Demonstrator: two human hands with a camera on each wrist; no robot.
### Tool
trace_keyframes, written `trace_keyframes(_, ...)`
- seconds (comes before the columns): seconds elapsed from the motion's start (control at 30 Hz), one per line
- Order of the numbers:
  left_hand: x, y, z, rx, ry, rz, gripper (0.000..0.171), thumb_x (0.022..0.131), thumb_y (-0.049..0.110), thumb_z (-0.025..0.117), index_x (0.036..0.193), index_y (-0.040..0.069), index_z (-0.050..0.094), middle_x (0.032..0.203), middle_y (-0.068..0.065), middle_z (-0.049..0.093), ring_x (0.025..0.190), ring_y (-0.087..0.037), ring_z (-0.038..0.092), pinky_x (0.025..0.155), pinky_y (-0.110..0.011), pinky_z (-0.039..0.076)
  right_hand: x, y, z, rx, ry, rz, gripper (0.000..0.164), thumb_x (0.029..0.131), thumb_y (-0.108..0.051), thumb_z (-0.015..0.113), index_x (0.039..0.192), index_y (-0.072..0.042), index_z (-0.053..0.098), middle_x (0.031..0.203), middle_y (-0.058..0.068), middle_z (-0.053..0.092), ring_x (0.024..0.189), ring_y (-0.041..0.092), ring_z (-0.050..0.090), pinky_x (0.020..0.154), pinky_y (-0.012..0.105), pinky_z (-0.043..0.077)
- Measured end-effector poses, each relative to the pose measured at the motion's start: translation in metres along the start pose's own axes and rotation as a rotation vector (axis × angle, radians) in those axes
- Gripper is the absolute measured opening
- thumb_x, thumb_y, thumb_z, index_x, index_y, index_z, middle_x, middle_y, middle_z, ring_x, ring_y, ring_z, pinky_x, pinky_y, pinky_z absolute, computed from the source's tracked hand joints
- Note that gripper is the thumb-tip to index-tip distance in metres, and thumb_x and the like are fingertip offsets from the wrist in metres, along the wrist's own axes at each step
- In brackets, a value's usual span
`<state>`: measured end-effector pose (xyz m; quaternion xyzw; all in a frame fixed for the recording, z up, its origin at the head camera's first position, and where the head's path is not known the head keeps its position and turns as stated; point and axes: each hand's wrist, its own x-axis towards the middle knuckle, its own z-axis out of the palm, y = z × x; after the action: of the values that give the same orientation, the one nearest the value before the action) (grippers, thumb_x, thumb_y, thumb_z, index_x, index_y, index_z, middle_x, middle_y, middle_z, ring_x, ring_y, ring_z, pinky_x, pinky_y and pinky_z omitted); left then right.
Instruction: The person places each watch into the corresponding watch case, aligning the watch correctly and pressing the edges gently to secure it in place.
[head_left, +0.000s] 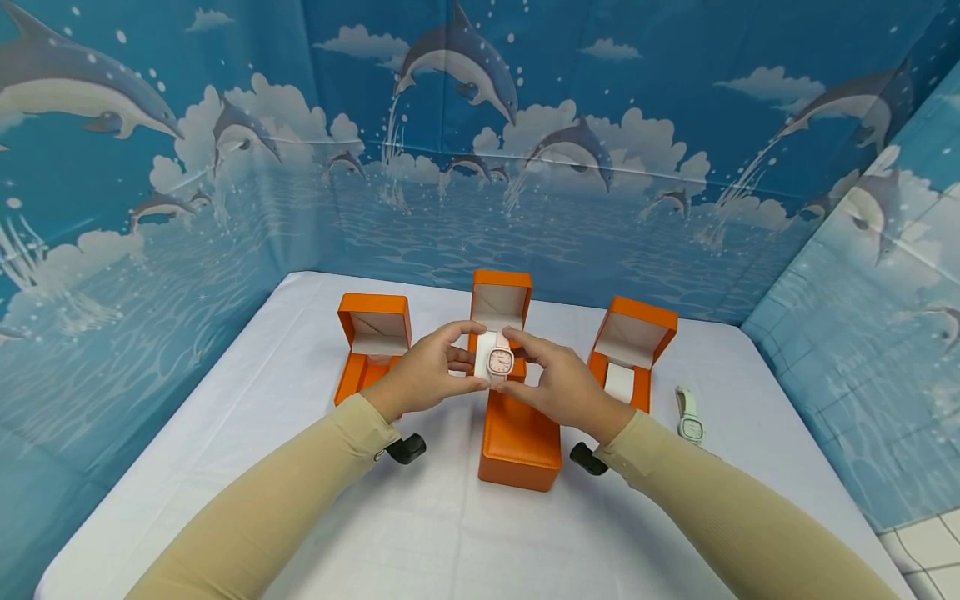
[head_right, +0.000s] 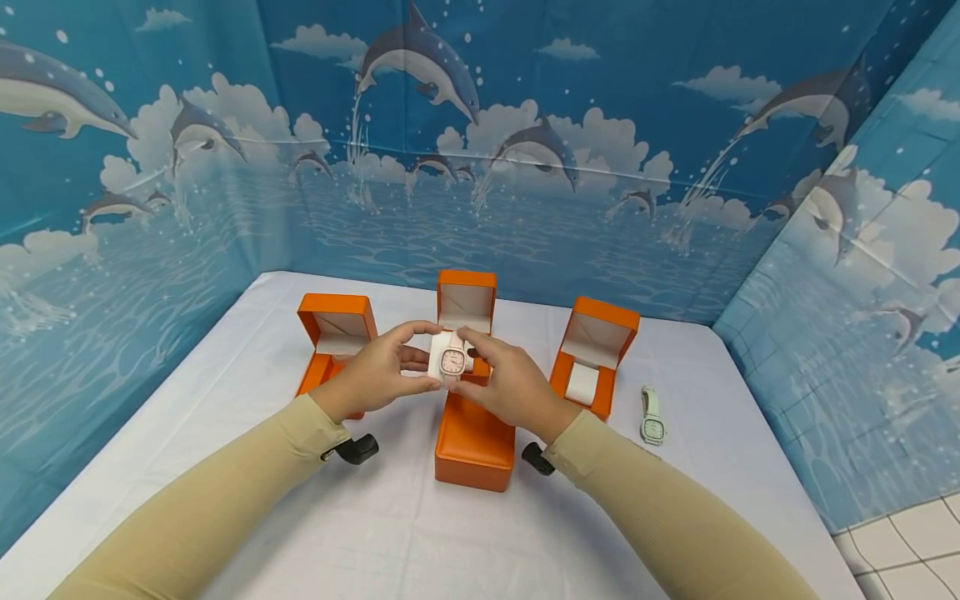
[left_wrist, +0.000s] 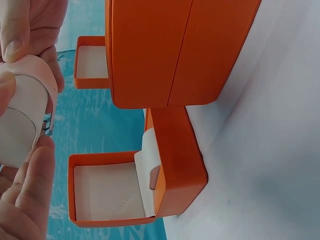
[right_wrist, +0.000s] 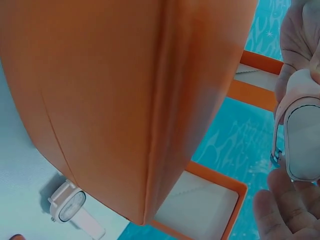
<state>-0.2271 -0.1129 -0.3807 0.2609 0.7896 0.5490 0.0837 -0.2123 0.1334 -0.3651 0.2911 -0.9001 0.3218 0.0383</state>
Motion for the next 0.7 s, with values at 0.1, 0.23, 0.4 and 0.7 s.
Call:
trace_keyframes(0.1, -0.0001, -0.0001, 0.0003, -0.003, 0.005, -0.001, 0.078, 0.091, 0.012, 0.084, 0.156, 0.016, 0.043, 0.138, -0.009, 0.061, 0.112, -0.02, 0.073, 0.089, -0.032, 0.064, 0.0006, -0.0001, -0.0009, 0.0, -0.002, -0.012, 0.081, 0.091, -0.027, 0.085, 0.159, -0.009, 0.046, 0.144, 0.01, 0.065, 0.12, 0.027, 0.069, 0.106, 0.05, 0.057)
trace_keyframes(0.23, -0.0005, 0.0012, 0.0005, -0.008, 0.014, 0.002, 0.077, 0.09, 0.01, 0.084, 0.156, 0.015, 0.044, 0.136, -0.009, 0.062, 0.113, -0.021, 0.073, 0.089, -0.033, 0.064, 0.0015, -0.0005, -0.0016, -0.004, -0.005, -0.012, 0.081, 0.092, -0.028, 0.085, 0.16, -0.009, 0.045, 0.145, 0.008, 0.065, 0.12, 0.029, 0.068, 0.104, 0.049, 0.058)
trace_keyframes(0.4, -0.0004, 0.0019, 0.0006, -0.003, 0.023, 0.002, 0.078, 0.09, 0.011, 0.085, 0.156, 0.012, 0.044, 0.133, -0.01, 0.064, 0.113, -0.022, 0.073, 0.089, -0.033, 0.064, 0.0023, -0.0013, -0.0014, 0.004, -0.012, 0.007, 0.082, 0.092, -0.031, 0.084, 0.161, -0.011, 0.043, 0.143, 0.007, 0.065, 0.12, 0.032, 0.068, 0.102, 0.048, 0.059)
trace_keyframes(0.7, -0.0006, 0.0022, 0.0005, 0.009, 0.033, 0.0, 0.078, 0.089, 0.012, 0.086, 0.155, 0.012, 0.045, 0.137, -0.009, 0.062, 0.113, -0.022, 0.073, 0.089, -0.033, 0.064, 0.004, -0.0026, -0.0009, 0.002, -0.022, 0.023, 0.081, 0.094, -0.033, 0.083, 0.161, -0.012, 0.043, 0.143, 0.009, 0.065, 0.121, 0.034, 0.068, 0.097, 0.047, 0.061)
